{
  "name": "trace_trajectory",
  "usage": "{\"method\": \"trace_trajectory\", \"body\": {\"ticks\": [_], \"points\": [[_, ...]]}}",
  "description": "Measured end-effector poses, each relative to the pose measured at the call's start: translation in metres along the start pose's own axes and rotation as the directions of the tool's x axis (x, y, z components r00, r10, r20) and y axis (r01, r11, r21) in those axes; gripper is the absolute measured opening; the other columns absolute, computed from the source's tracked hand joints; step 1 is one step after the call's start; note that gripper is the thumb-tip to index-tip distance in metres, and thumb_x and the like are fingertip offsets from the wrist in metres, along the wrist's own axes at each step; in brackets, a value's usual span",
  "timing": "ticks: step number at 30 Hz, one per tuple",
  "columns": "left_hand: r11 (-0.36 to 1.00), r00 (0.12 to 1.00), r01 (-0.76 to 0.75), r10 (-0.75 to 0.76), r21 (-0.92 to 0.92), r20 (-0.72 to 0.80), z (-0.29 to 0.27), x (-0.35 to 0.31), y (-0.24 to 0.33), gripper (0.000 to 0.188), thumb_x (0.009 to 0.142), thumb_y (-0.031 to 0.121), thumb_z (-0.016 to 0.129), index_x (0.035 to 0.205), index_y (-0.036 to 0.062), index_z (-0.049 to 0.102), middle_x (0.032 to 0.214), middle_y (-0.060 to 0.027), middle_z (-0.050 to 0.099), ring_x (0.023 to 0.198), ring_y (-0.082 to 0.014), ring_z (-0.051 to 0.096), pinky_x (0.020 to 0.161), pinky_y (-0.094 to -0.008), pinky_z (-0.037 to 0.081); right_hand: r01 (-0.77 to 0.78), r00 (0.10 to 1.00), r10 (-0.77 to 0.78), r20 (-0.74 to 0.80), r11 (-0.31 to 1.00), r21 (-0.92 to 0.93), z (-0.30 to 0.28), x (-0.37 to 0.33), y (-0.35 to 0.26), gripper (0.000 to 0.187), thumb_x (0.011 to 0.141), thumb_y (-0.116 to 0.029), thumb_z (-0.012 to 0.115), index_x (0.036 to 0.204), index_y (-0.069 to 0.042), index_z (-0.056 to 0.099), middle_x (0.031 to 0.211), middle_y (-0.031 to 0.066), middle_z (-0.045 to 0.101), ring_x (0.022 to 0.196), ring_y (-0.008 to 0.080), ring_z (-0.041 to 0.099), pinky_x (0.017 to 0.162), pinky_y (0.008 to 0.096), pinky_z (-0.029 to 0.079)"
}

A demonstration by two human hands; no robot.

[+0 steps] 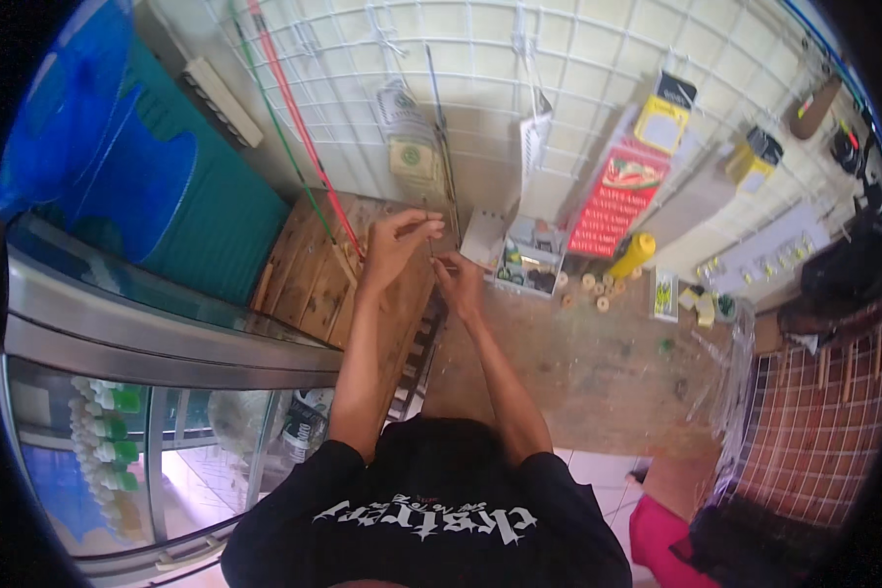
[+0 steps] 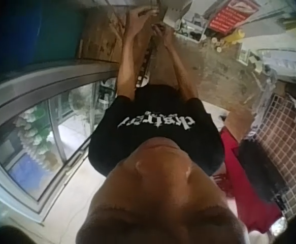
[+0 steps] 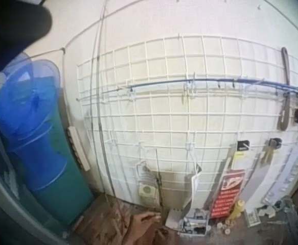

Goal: Attach small components and a float to a fishing line on a rod.

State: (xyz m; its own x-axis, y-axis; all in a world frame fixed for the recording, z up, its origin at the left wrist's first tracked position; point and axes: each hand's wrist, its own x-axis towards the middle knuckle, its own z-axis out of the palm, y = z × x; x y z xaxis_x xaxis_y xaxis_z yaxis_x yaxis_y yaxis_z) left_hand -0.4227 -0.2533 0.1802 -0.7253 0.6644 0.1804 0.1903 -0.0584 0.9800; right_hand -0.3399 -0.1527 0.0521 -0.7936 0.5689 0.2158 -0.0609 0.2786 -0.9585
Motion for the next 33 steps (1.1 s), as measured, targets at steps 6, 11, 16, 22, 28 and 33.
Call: {"method": "trace_trajectory", "body": {"ticks": [6,11,16,22,28,33], "points": [[1.000,0.987,0.013,-0.016,-0.019,-0.161,0.004,-0.019,-0.026,0.021,0.090,0.013,0.063,0.103,-0.0024,0.067,0.084,-0.0076,0.068,0.071,-0.0120,0.064,0.065,-0.0235,0.052,-0.082,0.997,0.082,0.007,0.992,0.097,0.003,-0.022,-0.033,0.016,0.086,-0.013,0.066,0.096,0.000,0.067,0.084,0.0133,0.069,0.077,0.0174,0.067,0.070,0.0286,0.050],[0.990,0.977,0.049,-0.076,-0.135,-0.201,0.007,-0.036,0.003,0.023,0.089,0.015,0.065,0.104,-0.0019,0.066,0.086,-0.0087,0.068,0.072,-0.0127,0.065,0.065,-0.0238,0.053,-0.126,0.990,0.120,0.076,0.989,0.079,0.011,-0.064,-0.023,0.015,0.086,-0.007,0.064,0.098,0.001,0.064,0.086,0.0146,0.068,0.079,0.0176,0.066,0.068,0.0302,0.051],[0.996,0.976,-0.033,0.015,-0.081,-0.216,0.007,-0.070,0.026,0.030,0.088,0.011,0.066,0.114,-0.0027,0.061,0.095,-0.0103,0.068,0.078,-0.0133,0.065,0.069,-0.0253,0.054,-0.034,0.998,0.026,0.059,0.990,0.139,0.007,-0.087,-0.056,0.015,0.086,-0.007,0.064,0.098,0.001,0.065,0.083,0.0158,0.068,0.077,0.0201,0.068,0.066,0.0308,0.052],[0.999,0.988,0.020,-0.026,-0.042,-0.153,0.023,-0.122,0.030,0.039,0.086,0.008,0.067,0.123,0.0017,0.057,0.102,-0.0092,0.068,0.085,-0.0128,0.064,0.079,-0.0245,0.051,0.005,0.999,-0.012,0.048,0.988,0.153,-0.023,-0.094,-0.095,0.015,0.085,-0.007,0.064,0.096,0.002,0.065,0.081,0.0151,0.069,0.074,0.0175,0.067,0.063,0.0307,0.051],[0.990,0.990,0.129,-0.132,-0.061,-0.042,0.040,-0.161,-0.004,0.036,0.085,0.005,0.066,0.120,-0.0002,0.058,0.100,-0.0067,0.067,0.088,-0.0100,0.062,0.082,-0.0232,0.049,0.071,0.996,-0.081,0.038,0.974,0.213,-0.056,-0.082,-0.131,0.012,0.091,-0.007,0.060,0.096,0.004,0.063,0.082,0.0056,0.068,0.078,0.0092,0.063,0.066,0.0245,0.051],[0.976,0.972,0.211,-0.205,0.047,-0.116,0.050,-0.181,-0.025,0.024,0.085,0.004,0.067,0.108,-0.0032,0.065,0.093,-0.0045,0.069,0.085,-0.0071,0.061,0.077,-0.0214,0.048,0.006,0.994,-0.060,0.087,0.857,0.516,-0.086,-0.075,-0.179,0.014,0.092,-0.007,0.058,0.099,0.005,0.060,0.094,0.0094,0.065,0.084,0.0169,0.066,0.077,0.0312,0.058]]}}
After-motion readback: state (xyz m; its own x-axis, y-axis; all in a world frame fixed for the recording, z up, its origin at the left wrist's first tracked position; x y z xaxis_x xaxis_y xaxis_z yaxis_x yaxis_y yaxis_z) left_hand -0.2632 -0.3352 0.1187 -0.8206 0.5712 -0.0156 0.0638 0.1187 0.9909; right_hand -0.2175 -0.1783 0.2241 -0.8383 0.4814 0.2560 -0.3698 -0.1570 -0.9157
